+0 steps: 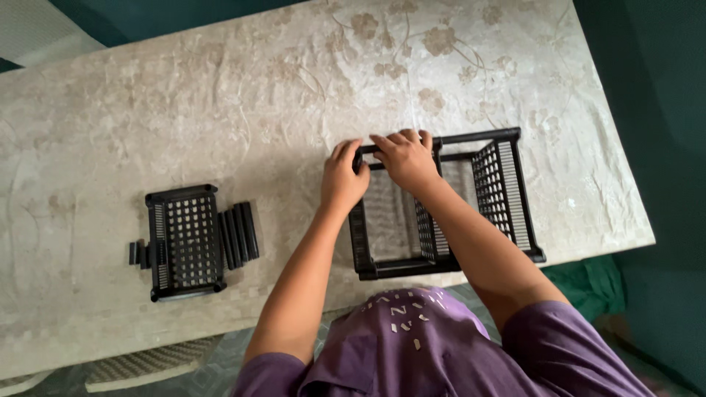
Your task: The person disassembles a black plastic crate on a table by hand, removing cylindrical connectors and separating the crate into individual panels and rods. The components are placed on the table as they are removed.
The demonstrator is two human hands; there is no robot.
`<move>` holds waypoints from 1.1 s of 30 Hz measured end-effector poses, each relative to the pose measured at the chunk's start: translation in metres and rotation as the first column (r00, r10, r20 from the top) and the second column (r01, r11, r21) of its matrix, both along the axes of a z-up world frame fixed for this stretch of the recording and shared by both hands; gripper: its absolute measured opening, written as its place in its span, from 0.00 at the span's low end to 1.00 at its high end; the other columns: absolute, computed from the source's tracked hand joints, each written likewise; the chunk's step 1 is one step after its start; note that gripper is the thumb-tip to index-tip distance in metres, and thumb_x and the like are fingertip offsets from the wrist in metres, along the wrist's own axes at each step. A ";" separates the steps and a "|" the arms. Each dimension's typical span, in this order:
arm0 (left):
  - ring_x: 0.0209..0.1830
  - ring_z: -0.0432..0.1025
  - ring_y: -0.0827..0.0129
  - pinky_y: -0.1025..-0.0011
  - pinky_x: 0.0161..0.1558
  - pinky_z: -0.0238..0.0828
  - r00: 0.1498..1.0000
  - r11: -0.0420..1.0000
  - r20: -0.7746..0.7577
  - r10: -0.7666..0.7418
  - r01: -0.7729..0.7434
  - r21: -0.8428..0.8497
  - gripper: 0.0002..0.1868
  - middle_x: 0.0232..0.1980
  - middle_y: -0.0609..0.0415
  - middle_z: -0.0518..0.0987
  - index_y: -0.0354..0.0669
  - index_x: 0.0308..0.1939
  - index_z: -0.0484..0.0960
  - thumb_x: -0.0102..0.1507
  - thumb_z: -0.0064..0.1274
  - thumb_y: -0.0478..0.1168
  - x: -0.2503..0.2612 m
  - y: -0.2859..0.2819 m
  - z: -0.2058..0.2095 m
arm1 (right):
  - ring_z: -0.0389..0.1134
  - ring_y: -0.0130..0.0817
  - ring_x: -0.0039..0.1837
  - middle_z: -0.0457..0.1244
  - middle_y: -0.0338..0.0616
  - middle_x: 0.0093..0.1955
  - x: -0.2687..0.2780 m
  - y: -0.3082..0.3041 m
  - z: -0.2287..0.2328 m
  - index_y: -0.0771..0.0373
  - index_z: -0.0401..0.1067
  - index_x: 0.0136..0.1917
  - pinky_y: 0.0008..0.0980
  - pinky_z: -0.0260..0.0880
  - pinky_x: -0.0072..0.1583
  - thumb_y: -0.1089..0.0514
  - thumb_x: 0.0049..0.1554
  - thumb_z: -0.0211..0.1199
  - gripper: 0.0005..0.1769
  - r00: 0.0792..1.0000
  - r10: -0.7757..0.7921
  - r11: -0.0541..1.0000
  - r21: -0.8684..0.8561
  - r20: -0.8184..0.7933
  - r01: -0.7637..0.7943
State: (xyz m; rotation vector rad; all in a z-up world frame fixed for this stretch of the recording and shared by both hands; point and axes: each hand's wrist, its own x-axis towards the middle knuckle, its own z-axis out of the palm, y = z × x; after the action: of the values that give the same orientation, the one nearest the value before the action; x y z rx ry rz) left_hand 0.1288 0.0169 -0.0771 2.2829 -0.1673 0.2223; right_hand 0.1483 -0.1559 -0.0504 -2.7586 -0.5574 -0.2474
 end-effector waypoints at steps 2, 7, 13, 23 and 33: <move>0.60 0.73 0.46 0.57 0.57 0.73 1.000 0.998 -0.001 0.012 -0.012 -0.061 0.25 0.63 0.46 0.76 0.47 0.64 0.76 0.61 0.56 0.36 -0.004 0.002 -0.003 | 0.66 0.40 0.59 0.70 0.33 0.52 -0.001 -0.002 -0.004 0.47 0.77 0.61 0.54 0.53 0.65 0.49 0.59 0.67 0.16 1.000 -0.017 0.999 0.036 -0.006 0.017; 0.57 0.75 0.49 0.58 0.54 0.75 0.998 0.995 -0.056 0.037 -0.042 -0.093 0.25 0.62 0.47 0.77 0.47 0.63 0.77 0.60 0.57 0.36 -0.008 0.009 -0.001 | 0.66 0.36 0.57 0.70 0.30 0.50 -0.004 -0.005 -0.009 0.48 0.79 0.57 0.50 0.53 0.64 0.51 0.57 0.69 0.14 0.998 -0.007 0.990 0.138 0.063 -0.002; 0.62 0.70 0.42 0.54 0.56 0.73 0.997 0.995 -0.048 0.061 -0.065 -0.082 0.43 0.67 0.39 0.69 0.44 0.73 0.62 0.54 0.61 0.36 -0.018 0.005 0.009 | 0.66 0.37 0.57 0.70 0.31 0.51 -0.004 -0.002 0.001 0.49 0.80 0.58 0.50 0.53 0.64 0.51 0.58 0.69 0.14 0.999 -0.006 0.993 0.119 0.050 0.000; 0.68 0.67 0.41 0.58 0.57 0.76 0.860 0.985 -0.503 0.079 -0.146 -0.094 0.61 0.76 0.35 0.57 0.53 0.82 0.31 0.55 0.56 0.28 -0.040 -0.008 0.017 | 0.69 0.43 0.63 0.69 0.44 0.60 -0.031 0.003 0.000 0.54 0.78 0.54 0.42 0.68 0.63 0.52 0.65 0.58 0.10 0.944 -0.054 0.998 -0.039 -0.326 0.044; 0.70 0.65 0.40 0.56 0.63 0.69 0.925 0.980 -0.359 0.121 -0.170 -0.106 0.59 0.73 0.36 0.62 0.51 0.82 0.34 0.56 0.57 0.29 -0.044 -0.008 0.004 | 0.67 0.50 0.66 0.66 0.52 0.64 0.016 0.038 -0.114 0.56 0.75 0.60 0.51 0.72 0.58 0.57 0.59 0.54 0.17 0.865 -0.110 0.956 -0.290 -0.490 -0.042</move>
State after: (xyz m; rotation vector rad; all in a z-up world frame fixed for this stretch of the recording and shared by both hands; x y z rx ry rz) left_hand 0.0849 0.0089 -0.0730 2.1590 0.1991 -0.0992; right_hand 0.1639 -0.1180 -0.1647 -2.9381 -0.4261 0.5870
